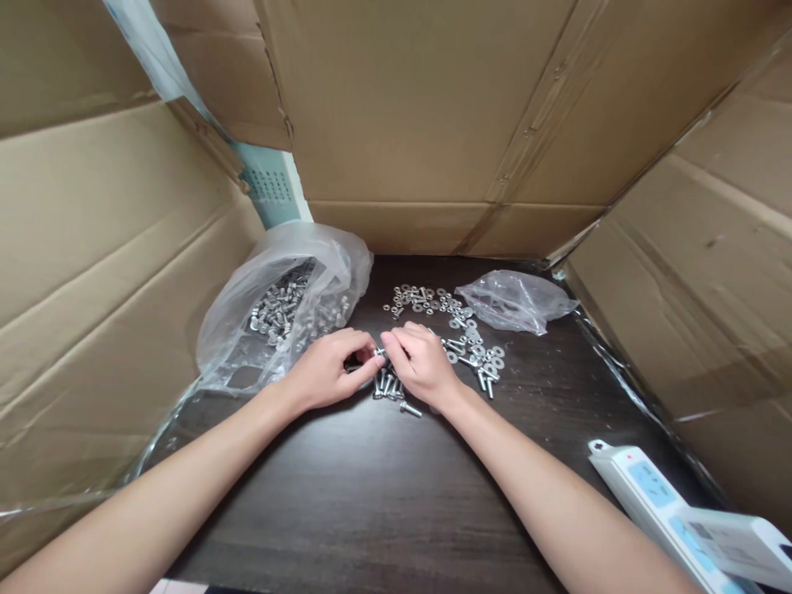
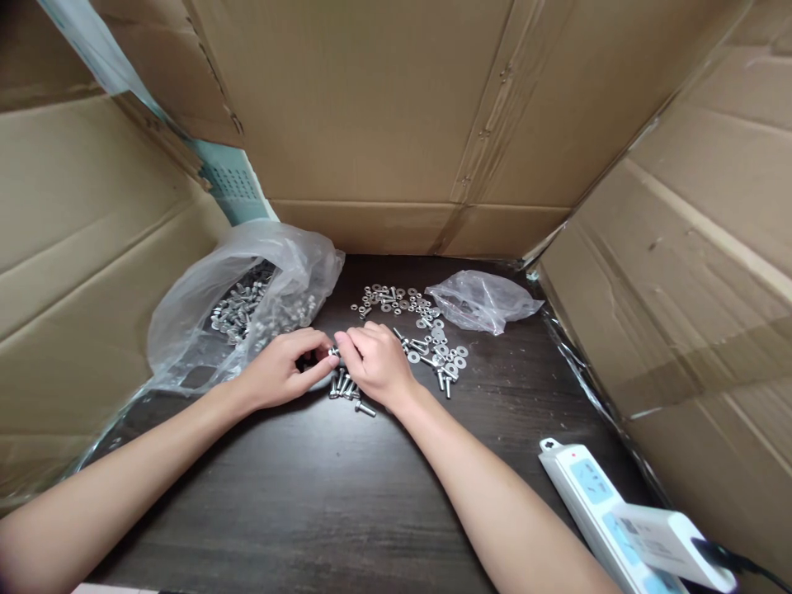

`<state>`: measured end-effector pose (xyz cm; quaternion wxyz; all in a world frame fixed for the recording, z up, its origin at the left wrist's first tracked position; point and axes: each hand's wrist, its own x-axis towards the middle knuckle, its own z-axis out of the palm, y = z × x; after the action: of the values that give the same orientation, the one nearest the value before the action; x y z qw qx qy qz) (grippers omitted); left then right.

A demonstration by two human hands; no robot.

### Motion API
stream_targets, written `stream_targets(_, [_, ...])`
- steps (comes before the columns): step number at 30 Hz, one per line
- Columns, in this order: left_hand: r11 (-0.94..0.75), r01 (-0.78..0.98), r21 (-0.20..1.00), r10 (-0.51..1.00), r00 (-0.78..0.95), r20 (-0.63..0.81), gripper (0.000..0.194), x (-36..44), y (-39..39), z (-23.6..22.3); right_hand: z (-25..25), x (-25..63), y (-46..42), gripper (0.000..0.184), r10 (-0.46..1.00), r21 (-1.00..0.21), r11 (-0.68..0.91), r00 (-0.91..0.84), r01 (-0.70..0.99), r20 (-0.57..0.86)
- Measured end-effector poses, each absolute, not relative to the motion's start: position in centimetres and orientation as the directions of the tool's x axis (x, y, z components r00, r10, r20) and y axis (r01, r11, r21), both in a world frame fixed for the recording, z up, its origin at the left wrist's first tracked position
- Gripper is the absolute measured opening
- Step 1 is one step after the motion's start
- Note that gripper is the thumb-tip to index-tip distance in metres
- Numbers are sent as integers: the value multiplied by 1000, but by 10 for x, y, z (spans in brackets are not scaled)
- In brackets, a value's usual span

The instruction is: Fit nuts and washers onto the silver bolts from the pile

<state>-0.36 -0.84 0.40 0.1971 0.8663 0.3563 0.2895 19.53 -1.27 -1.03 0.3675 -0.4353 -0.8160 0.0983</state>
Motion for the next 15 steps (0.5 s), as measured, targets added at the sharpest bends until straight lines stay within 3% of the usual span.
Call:
stream_targets(9, [-744,473,471,656,651,383,30,-3,-11,6,-7,197,-17,75,805,-525,583,-352,619,479])
stream_targets(15, [-725,482,492,683,593,426,27,-4,-10,6,-1,199,-20,59,804,-499,592,-421,633,421])
